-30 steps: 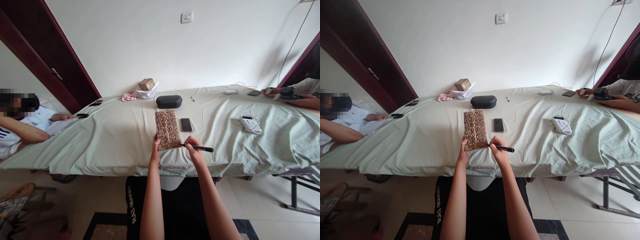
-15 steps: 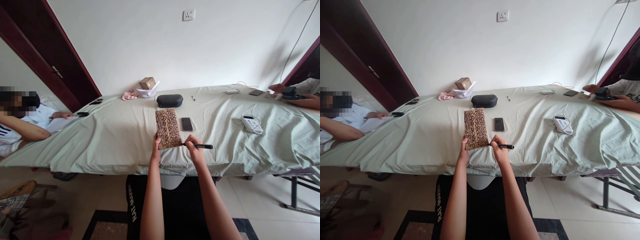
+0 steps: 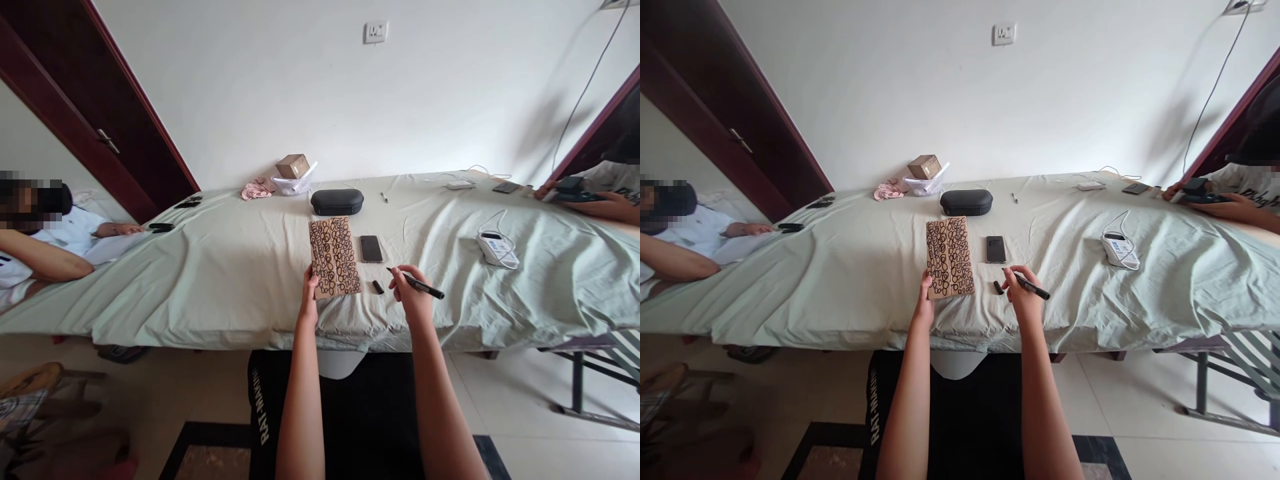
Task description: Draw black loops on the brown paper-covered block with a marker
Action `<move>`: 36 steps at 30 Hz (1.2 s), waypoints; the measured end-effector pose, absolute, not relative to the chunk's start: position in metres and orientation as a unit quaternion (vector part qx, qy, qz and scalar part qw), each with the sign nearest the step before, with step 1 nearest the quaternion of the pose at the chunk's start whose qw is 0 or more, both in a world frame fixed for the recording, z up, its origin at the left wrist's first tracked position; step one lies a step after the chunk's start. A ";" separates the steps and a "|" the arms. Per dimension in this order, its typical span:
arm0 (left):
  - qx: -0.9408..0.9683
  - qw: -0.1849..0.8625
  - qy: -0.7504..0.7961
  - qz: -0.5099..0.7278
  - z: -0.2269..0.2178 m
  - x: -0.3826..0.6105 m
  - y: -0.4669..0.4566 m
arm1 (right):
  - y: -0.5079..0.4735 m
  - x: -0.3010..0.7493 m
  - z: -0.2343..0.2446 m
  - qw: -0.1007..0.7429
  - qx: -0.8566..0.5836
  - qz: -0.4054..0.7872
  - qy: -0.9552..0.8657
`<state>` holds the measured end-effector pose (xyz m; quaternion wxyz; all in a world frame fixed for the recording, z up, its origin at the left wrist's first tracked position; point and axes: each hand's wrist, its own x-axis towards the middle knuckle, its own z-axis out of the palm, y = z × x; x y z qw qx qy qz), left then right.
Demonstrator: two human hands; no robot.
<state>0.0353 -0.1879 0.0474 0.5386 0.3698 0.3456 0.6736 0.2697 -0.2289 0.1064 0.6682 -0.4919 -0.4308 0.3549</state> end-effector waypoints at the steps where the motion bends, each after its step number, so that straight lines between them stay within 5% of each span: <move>1: 0.367 0.538 0.345 0.676 0.047 0.035 -0.188 | -0.229 0.279 0.104 0.655 -0.489 0.384 -0.429; 7: 0.367 0.540 0.335 0.679 0.045 0.035 -0.186 | -0.231 0.319 0.081 0.578 -0.431 0.574 -0.388; 16: 0.366 0.537 0.348 0.676 0.042 0.035 -0.185 | -0.219 0.320 0.050 0.290 -0.670 0.386 -0.564; 36: 0.374 0.538 0.348 0.670 0.044 0.035 -0.188 | -0.201 0.277 0.028 0.264 -0.736 0.118 -0.612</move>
